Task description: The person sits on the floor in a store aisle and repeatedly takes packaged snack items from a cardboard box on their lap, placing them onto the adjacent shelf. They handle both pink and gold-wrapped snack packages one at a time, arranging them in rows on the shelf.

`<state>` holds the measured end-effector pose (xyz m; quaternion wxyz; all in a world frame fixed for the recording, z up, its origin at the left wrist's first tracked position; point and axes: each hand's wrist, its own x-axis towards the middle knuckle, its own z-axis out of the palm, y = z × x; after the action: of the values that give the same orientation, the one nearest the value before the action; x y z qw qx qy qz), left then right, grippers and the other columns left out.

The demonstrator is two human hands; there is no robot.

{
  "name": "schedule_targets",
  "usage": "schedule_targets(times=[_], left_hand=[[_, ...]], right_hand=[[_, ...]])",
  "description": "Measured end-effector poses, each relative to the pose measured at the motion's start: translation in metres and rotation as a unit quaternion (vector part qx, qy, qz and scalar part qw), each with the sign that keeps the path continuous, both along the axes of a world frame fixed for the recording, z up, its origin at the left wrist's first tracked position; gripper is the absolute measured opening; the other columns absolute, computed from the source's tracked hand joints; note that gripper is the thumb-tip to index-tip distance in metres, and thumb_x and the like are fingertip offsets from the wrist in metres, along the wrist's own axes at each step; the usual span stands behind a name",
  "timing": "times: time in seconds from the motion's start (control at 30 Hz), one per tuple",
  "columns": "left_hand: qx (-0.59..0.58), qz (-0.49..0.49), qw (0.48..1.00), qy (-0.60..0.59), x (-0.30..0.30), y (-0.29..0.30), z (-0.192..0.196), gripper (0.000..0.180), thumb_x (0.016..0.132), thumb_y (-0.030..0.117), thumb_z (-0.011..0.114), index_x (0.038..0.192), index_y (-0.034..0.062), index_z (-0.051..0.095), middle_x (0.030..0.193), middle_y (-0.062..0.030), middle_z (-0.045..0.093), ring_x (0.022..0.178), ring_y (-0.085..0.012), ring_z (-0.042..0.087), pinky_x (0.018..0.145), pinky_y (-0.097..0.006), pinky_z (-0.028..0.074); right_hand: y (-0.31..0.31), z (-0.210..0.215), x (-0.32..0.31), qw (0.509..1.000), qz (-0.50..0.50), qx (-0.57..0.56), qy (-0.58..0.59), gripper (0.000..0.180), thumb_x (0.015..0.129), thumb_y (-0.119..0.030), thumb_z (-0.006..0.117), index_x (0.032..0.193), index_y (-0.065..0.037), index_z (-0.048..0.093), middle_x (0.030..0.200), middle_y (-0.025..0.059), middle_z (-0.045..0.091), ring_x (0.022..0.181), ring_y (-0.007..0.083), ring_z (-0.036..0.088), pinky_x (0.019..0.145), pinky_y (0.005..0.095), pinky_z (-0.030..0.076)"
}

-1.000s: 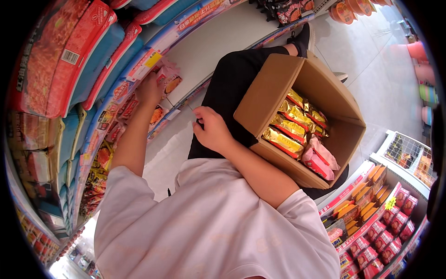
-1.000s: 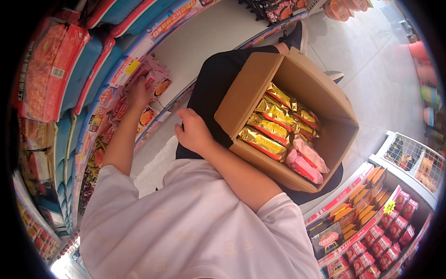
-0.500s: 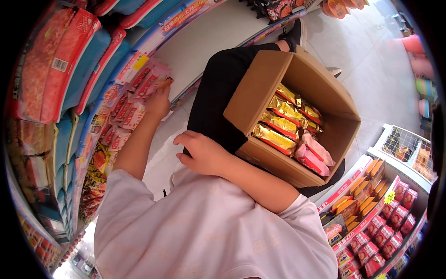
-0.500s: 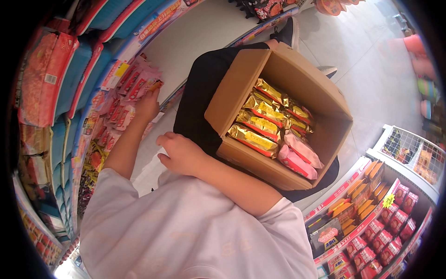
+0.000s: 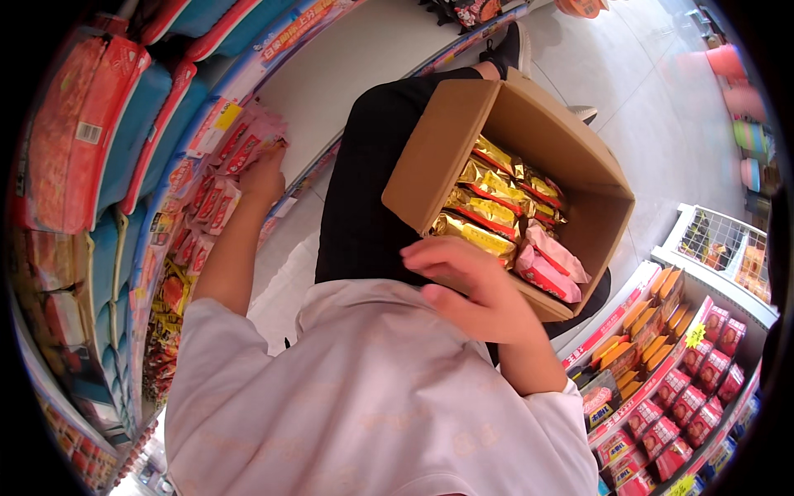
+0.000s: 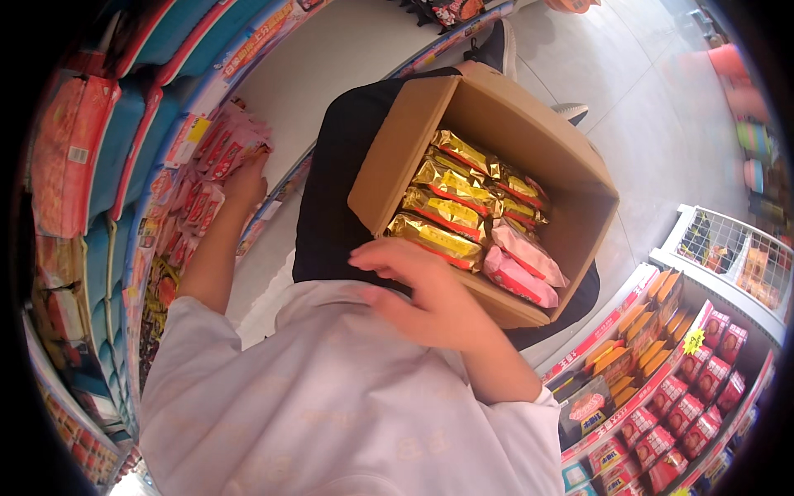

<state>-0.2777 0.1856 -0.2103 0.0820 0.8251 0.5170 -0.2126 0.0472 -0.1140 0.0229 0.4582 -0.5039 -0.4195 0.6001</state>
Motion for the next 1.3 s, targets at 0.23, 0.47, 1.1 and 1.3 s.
schedule_targets(times=[0.23,0.47,1.1,1.3], left_hand=[[-0.038,0.002,0.998,0.055,0.029,-0.020,0.002,0.054,0.092,0.023,0.063,0.144,0.0112,0.052,0.135,-0.0221,0.062,0.116,-0.0397,0.069,0.098,-0.059,0.053],[-0.027,-0.006,0.999,0.018,0.029,-0.017,-0.014,0.053,0.092,0.022,0.065,0.140,0.0044,0.049,0.136,-0.0211,0.060,0.126,-0.0393,0.062,0.101,-0.059,0.051],[-0.021,0.002,0.999,-0.044,0.018,0.006,-0.028,0.048,0.092,0.023,0.066,0.134,0.0041,0.056,0.136,-0.0248,0.064,0.125,-0.0421,0.063,0.100,-0.057,0.052],[-0.086,-0.019,0.996,-0.033,0.045,-0.026,0.026,0.038,0.093,0.023,0.066,0.123,0.0001,0.065,0.115,-0.0287,0.071,0.111,-0.0458,0.068,0.095,-0.053,0.055]], right_hand=[[-0.049,0.024,0.087,0.979,-0.165,-0.040,-0.113,0.025,0.091,0.001,0.064,0.115,0.005,0.067,0.113,0.0124,0.072,0.105,0.0208,0.070,0.093,0.0331,0.055],[-0.069,0.028,0.125,0.811,0.025,-0.147,-0.565,0.038,0.085,0.000,0.071,0.123,0.000,0.065,0.122,0.0186,0.067,0.113,0.0402,0.065,0.096,0.0429,0.054],[-0.078,-0.015,0.152,0.780,0.083,-0.102,-0.612,0.037,0.079,-0.008,0.073,0.115,-0.004,0.068,0.112,0.0141,0.070,0.105,0.0365,0.068,0.092,0.0448,0.057],[-0.076,-0.026,0.150,0.745,0.015,-0.076,-0.663,0.042,0.081,-0.011,0.072,0.122,-0.005,0.066,0.107,0.0130,0.070,0.103,0.0337,0.068,0.087,0.0443,0.057]])
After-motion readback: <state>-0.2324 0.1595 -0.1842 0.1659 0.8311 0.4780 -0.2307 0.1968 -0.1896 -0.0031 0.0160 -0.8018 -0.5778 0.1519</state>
